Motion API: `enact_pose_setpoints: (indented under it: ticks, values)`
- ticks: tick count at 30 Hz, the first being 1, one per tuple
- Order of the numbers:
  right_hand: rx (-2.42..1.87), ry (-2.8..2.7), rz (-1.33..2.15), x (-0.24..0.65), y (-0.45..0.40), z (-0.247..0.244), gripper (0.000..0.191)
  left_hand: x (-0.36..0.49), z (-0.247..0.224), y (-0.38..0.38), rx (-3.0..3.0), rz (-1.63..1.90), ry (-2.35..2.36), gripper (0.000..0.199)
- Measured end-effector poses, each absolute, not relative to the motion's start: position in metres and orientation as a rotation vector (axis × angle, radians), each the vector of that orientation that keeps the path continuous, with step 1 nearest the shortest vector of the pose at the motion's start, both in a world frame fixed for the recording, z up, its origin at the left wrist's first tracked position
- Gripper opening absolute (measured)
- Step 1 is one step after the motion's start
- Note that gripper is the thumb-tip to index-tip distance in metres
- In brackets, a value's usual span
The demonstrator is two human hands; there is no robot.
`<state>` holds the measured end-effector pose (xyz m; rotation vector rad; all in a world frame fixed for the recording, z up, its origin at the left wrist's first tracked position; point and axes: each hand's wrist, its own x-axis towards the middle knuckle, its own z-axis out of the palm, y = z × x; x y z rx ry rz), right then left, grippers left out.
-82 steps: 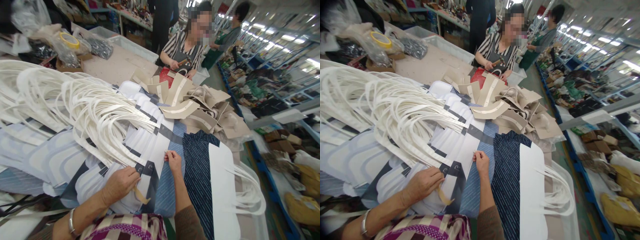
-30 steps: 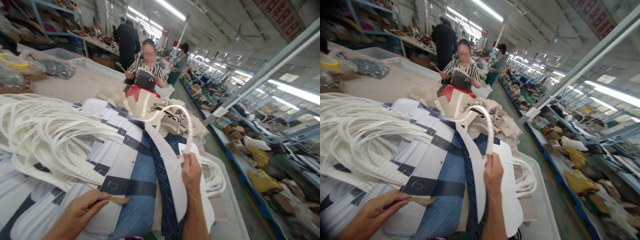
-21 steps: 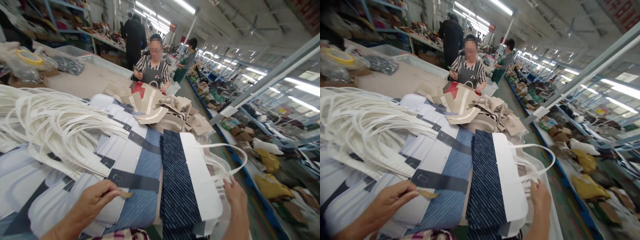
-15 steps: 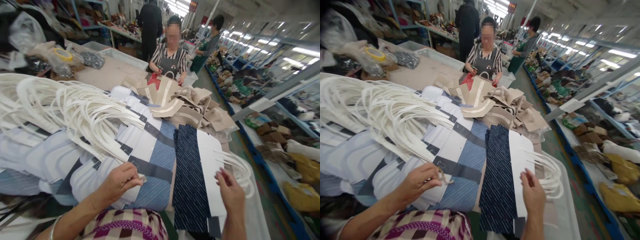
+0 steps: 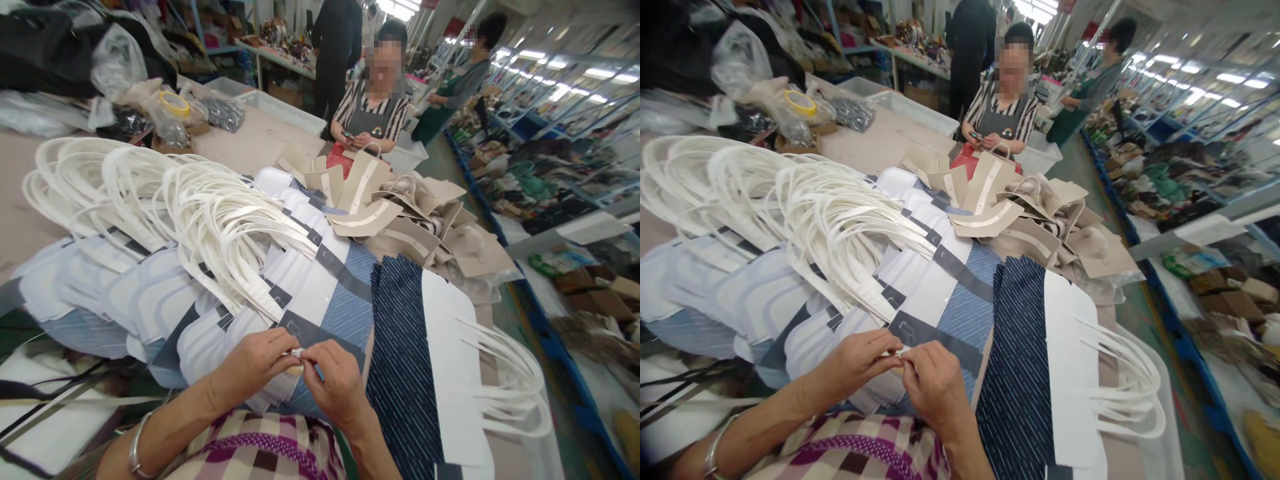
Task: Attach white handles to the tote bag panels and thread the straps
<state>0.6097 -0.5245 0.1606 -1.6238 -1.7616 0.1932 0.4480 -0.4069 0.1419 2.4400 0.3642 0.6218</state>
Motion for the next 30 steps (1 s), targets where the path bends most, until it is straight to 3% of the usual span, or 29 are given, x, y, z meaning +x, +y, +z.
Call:
enact_pose_setpoints:
  ticks: [4, 8, 11, 14, 19, 30]
  values:
    - [-1.663, -1.522, 0.325, 0.599, -0.512, 0.146, 0.015, 0.448, 0.142, -0.403, 2.332, 0.561, 0.415, 0.027]
    - [-1.744, -0.875, 0.651, 0.606, -0.492, 0.116, 0.009, 0.45, 0.145, -0.402, 2.221, 0.577, 0.456, 0.025]
    - [-1.757, -0.533, 0.728, 0.634, -0.476, 0.088, 0.024, 0.447, 0.138, -0.4, 2.233, 0.542, 0.451, 0.022]
    - [-1.746, -0.471, 0.748, 0.665, -0.463, 0.066, 0.036, 0.441, 0.117, -0.393, 2.417, 0.538, 0.528, 0.021]
    - [-1.769, -0.459, 0.8, 0.685, -0.449, 0.045, 0.038, 0.432, 0.083, -0.384, 2.559, 0.55, 0.547, 0.025]
    - [-2.02, -0.499, 0.885, 0.709, -0.442, 0.03, 0.045, 0.429, 0.075, -0.382, 2.526, 0.565, 0.514, 0.022]
